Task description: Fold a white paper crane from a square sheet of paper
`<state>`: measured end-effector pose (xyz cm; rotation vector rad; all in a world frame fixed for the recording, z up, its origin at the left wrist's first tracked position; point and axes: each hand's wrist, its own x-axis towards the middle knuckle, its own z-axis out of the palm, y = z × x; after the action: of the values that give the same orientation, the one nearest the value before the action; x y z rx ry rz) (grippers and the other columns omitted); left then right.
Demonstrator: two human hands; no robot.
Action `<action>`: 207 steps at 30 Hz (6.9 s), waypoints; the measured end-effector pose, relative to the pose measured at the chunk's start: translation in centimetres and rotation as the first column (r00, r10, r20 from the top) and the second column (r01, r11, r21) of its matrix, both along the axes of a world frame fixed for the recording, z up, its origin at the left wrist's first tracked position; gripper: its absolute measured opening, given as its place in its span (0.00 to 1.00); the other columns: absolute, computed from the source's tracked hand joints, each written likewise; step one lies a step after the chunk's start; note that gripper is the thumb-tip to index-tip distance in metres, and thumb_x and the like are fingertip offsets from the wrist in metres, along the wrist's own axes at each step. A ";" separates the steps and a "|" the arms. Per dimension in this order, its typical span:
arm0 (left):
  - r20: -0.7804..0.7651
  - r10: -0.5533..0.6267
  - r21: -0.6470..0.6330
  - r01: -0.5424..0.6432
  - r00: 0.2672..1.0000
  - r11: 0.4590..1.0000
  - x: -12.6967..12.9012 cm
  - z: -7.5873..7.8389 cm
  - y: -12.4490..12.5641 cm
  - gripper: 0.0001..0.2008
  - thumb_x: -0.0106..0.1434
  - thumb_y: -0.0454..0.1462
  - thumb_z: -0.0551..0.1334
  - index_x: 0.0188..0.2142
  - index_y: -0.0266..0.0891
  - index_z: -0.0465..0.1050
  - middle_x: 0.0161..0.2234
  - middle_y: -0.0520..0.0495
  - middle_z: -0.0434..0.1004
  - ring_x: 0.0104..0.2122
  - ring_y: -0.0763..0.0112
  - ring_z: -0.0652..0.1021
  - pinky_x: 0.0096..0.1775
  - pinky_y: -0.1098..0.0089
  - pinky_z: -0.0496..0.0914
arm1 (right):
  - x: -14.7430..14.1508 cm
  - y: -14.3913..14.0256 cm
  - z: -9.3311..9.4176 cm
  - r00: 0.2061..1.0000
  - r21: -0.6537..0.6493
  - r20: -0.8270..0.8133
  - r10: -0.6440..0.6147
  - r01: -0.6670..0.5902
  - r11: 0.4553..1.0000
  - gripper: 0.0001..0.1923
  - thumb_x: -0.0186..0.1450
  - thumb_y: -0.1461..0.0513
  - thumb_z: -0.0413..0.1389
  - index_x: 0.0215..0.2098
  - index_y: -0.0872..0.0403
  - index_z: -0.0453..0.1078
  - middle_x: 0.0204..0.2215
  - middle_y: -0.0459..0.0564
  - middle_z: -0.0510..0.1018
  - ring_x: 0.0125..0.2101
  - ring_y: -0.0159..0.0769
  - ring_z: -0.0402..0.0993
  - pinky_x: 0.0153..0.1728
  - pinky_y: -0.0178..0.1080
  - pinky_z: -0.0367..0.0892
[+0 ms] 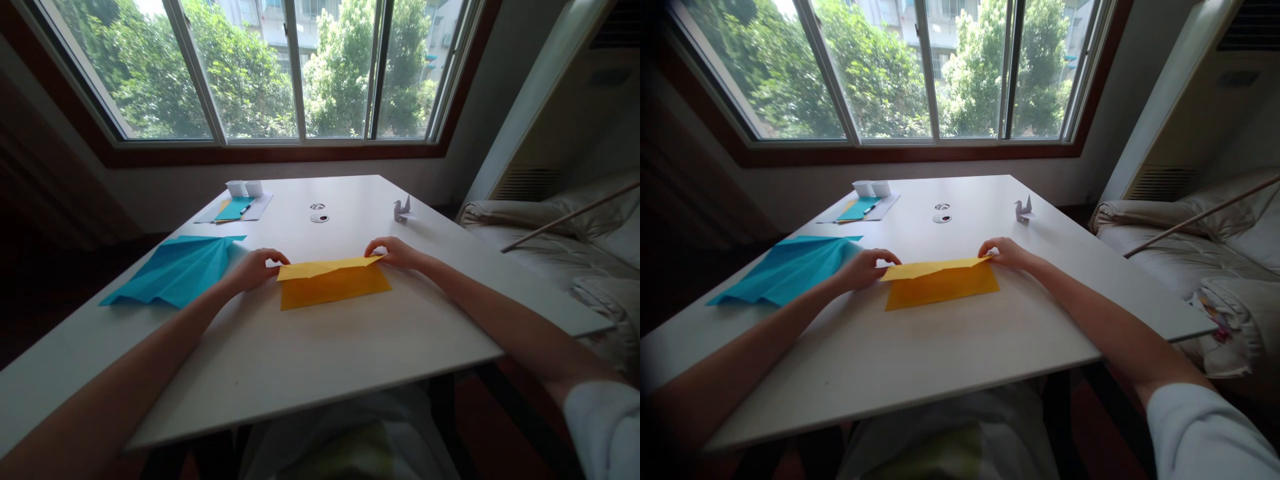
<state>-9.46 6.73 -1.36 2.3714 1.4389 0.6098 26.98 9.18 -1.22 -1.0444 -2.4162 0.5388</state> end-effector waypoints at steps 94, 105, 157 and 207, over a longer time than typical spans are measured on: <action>-0.052 -0.302 -0.030 0.301 0.952 0.953 1.8 3.4 -3.5 0.31 0.54 0.46 0.61 0.57 0.49 0.58 0.59 0.44 0.56 0.56 0.56 0.62 0.50 0.58 0.67 | 1.0 -0.9 1.7 0.942 -0.203 0.253 0.218 -0.169 0.965 0.32 0.56 0.46 0.55 0.55 0.49 0.62 0.55 0.51 0.65 0.55 0.42 0.59 0.56 0.44 0.53; -0.146 -0.160 0.349 0.202 0.976 0.915 1.9 3.2 -2.9 0.14 0.63 0.44 0.54 0.39 0.42 0.75 0.38 0.45 0.77 0.41 0.62 0.72 0.43 0.62 0.68 | -1.6 -2.7 1.7 0.972 0.013 0.132 0.192 -0.196 0.981 0.35 0.50 0.46 0.60 0.53 0.50 0.63 0.50 0.54 0.68 0.51 0.45 0.63 0.52 0.48 0.59; 0.629 0.106 -0.013 -0.125 0.770 0.992 2.4 4.2 -3.2 0.23 0.46 0.49 0.68 0.38 0.38 0.75 0.28 0.48 0.77 0.34 0.65 0.77 0.36 0.66 0.75 | -1.3 -1.1 1.7 0.822 -0.117 -0.561 -0.097 0.037 0.992 0.17 0.53 0.55 0.62 0.40 0.51 0.75 0.39 0.50 0.79 0.39 0.39 0.74 0.44 0.49 0.71; 0.497 0.130 -0.061 -0.115 0.858 0.992 2.0 2.6 -2.2 0.17 0.50 0.45 0.65 0.38 0.38 0.76 0.35 0.45 0.79 0.35 0.64 0.78 0.38 0.65 0.74 | -1.1 -0.7 1.2 0.905 -0.023 -0.405 -0.130 0.132 0.991 0.17 0.55 0.52 0.59 0.37 0.54 0.76 0.33 0.51 0.80 0.32 0.36 0.74 0.35 0.41 0.72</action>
<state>-7.44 4.57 1.19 1.9019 1.3438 1.1315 25.85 8.53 -0.01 -0.9722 -1.9673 0.6330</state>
